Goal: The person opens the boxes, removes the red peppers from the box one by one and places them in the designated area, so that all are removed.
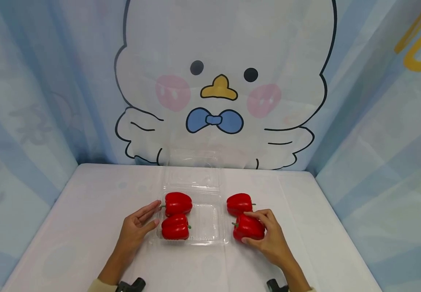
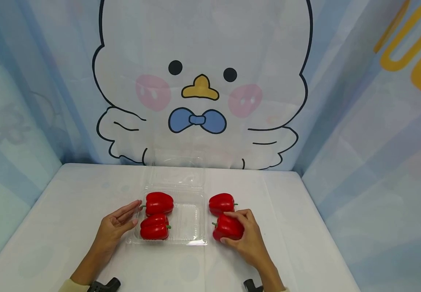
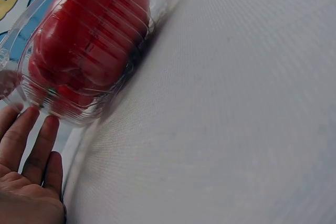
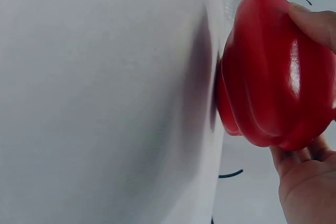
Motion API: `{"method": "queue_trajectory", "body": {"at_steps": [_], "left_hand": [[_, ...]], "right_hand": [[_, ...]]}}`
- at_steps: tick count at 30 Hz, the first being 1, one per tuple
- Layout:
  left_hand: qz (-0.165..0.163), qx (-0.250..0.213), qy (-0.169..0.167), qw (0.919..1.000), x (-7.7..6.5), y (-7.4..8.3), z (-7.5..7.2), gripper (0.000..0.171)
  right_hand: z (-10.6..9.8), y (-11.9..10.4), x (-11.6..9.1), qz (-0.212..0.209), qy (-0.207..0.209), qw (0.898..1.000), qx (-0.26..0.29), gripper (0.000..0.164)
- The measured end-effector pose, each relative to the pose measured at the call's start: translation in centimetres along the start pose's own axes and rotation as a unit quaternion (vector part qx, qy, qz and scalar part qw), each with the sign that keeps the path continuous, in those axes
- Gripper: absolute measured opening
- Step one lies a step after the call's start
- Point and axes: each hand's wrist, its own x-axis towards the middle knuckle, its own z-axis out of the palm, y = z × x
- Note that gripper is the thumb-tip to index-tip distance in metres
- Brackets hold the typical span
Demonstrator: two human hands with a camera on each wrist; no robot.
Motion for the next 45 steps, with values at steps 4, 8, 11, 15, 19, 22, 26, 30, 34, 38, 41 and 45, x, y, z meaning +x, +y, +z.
{"method": "queue_trajectory", "body": {"at_steps": [4, 8, 11, 15, 19, 22, 26, 30, 34, 38, 41, 45], "left_hand": [[0.0, -0.002, 0.001, 1.0, 0.0, 0.0, 0.0, 0.058], [0.008, -0.003, -0.001, 1.0, -0.1, -0.1, -0.1, 0.058], [0.008, -0.005, -0.001, 1.0, 0.0, -0.1, -0.1, 0.058], [0.006, -0.005, -0.001, 1.0, 0.0, -0.1, -0.1, 0.058], [0.005, -0.001, -0.001, 1.0, 0.0, -0.1, 0.0, 0.058], [0.006, 0.002, -0.001, 1.0, 0.0, -0.1, 0.0, 0.058], [0.01, 0.002, 0.0, 0.9999, 0.0, -0.1, 0.0, 0.058], [0.012, 0.003, 0.0, 0.9999, 0.0, -0.2, -0.1, 0.058], [0.013, 0.002, -0.001, 0.9999, 0.1, -0.3, -0.1, 0.058], [0.014, 0.001, -0.001, 0.9999, 0.1, -0.3, -0.1, 0.059], [0.011, -0.002, -0.002, 0.9999, 0.1, -0.3, -0.1, 0.059], [0.01, -0.005, -0.001, 0.9999, 0.0, -0.2, -0.1, 0.059]], "right_hand": [[0.2, 0.4, -0.3, 0.003, -0.002, 1.0, -0.008, 0.075], [0.3, 0.6, -0.5, 0.005, -0.005, 1.0, -0.006, 0.075], [0.3, 0.8, -0.6, 0.0, -0.006, 1.0, -0.003, 0.075], [0.2, 1.0, -0.6, -0.005, -0.007, 1.0, -0.004, 0.075], [0.2, 1.0, -0.6, -0.001, -0.012, 1.0, -0.006, 0.077], [0.2, 1.0, -0.7, 0.002, -0.015, 1.0, -0.005, 0.078], [0.1, 0.8, -0.8, 0.0, -0.014, 1.0, -0.004, 0.081], [0.1, 0.6, -1.1, 0.002, -0.013, 1.0, -0.004, 0.081], [0.0, 0.3, -1.3, 0.007, -0.013, 1.0, -0.007, 0.082], [-0.1, 0.1, -1.3, 0.005, -0.013, 1.0, -0.012, 0.083], [-0.1, -0.2, -1.3, -0.001, -0.012, 1.0, -0.014, 0.083], [-0.2, -0.7, -1.4, -0.016, -0.003, 1.0, -0.012, 0.083]]}}
